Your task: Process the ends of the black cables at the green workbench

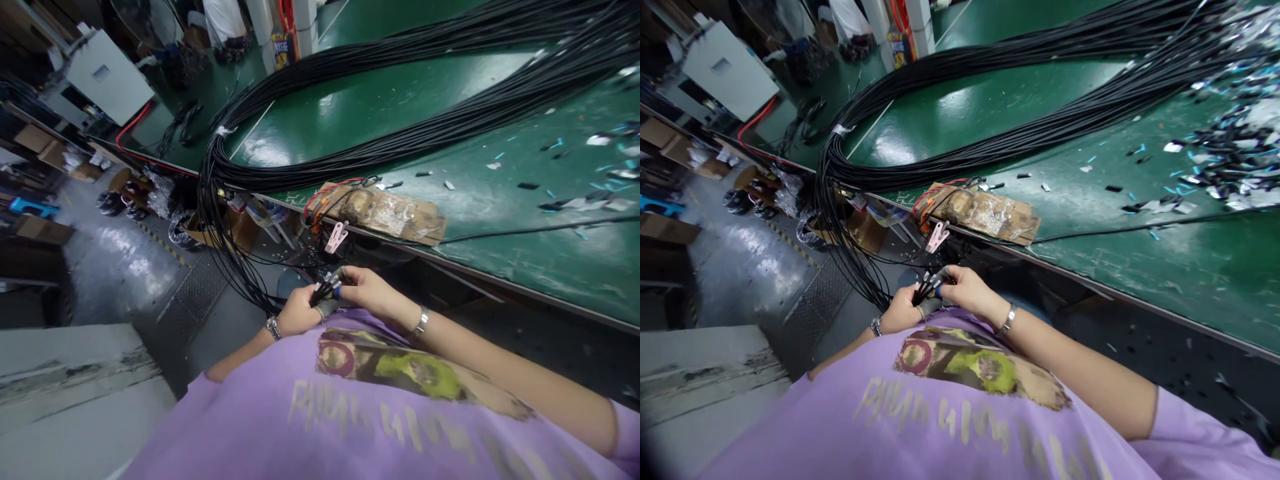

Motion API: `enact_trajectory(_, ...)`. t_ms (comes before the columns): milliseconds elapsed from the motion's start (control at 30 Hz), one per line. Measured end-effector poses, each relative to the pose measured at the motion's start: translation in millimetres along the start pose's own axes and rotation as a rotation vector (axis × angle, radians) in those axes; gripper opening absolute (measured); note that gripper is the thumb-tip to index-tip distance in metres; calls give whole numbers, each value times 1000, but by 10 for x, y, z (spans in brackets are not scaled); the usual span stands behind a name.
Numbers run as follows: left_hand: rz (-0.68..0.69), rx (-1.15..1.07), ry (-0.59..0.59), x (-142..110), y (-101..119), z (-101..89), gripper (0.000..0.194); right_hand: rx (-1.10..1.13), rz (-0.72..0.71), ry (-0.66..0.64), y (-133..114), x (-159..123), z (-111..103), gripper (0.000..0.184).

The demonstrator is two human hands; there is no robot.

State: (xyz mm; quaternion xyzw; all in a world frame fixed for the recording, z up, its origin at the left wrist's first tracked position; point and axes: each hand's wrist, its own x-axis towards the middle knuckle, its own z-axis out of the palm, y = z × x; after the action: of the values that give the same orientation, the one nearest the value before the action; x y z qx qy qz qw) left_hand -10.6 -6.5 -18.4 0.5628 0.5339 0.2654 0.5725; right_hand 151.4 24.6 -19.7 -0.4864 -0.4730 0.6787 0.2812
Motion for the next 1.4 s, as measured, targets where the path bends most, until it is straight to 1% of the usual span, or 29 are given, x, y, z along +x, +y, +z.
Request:
enact_trajectory(100, 0, -1, -16, -5, -6, 10, 34, 97, 107, -28, -2, 4, 5, 11)
enact_trajectory(167, -1, -103, -26, -1, 28, 20, 36, 158, 128, -39, -5, 0, -9, 21)
enact_trajectory(200, -8, -171, -29, 3, 50, 23, 37, 184, 111, -44, -5, -6, -24, 27)
enact_trajectory(233, -23, -237, -31, 7, 69, 21, 38, 203, 75, -49, -6, -14, -42, 31)
enact_trajectory(300, -86, -355, -25, 15, 94, 4, 41, 203, -41, -66, -4, -39, -84, 37)
enact_trajectory(367, -177, -453, -30, 21, 100, -33, 42, 143, -158, -96, 3, -67, -112, 42)
enact_trajectory(433, -254, -547, -67, 26, 97, -76, 41, 51, -241, -122, 13, -86, -113, 46)
enact_trajectory(533, -309, -672, -139, 30, 88, -127, 39, -51, -328, -106, 18, -90, -70, 38)
enact_trajectory(633, -346, -729, -203, 35, 60, -154, 36, -81, -352, -102, -3, -81, -29, 33)
enact_trajectory(800, -395, -729, -303, 42, -9, -192, 30, -57, -306, -207, -37, -71, -48, 34)
enact_trajectory(900, -407, -634, -347, 30, 1, -194, 32, 28, -201, -314, -31, -57, -83, 34)
enact_trajectory(1000, -363, -451, -328, 2, 74, -155, 39, 76, -28, -428, -28, -32, -107, 28)
enact_trajectory(1067, -287, -330, -280, -19, 143, -118, 40, 35, 59, -488, -32, -9, -111, 21)
enact_trajectory(1100, -256, -293, -262, -28, 179, -101, 40, 8, 83, -494, -34, 3, -109, 18)
enact_trajectory(1133, -240, -277, -239, -35, 214, -88, 40, -8, 94, -476, -34, 14, -106, 18)
enact_trajectory(1167, -237, -282, -215, -39, 244, -78, 40, -7, 94, -430, -32, 22, -103, 19)
enact_trajectory(1233, -253, -314, -181, -38, 284, -73, 42, 34, 64, -278, -21, 22, -105, 26)
enact_trajectory(1300, -272, -335, -167, -26, 288, -80, 43, 62, -12, -120, -4, -8, -127, 31)
enact_trajectory(1333, -277, -335, -165, -17, 276, -84, 44, 54, -65, -61, 5, -36, -146, 31)
enact_trajectory(1400, -283, -325, -161, 1, 232, -89, 45, -13, -189, 16, 23, -110, -188, 29)
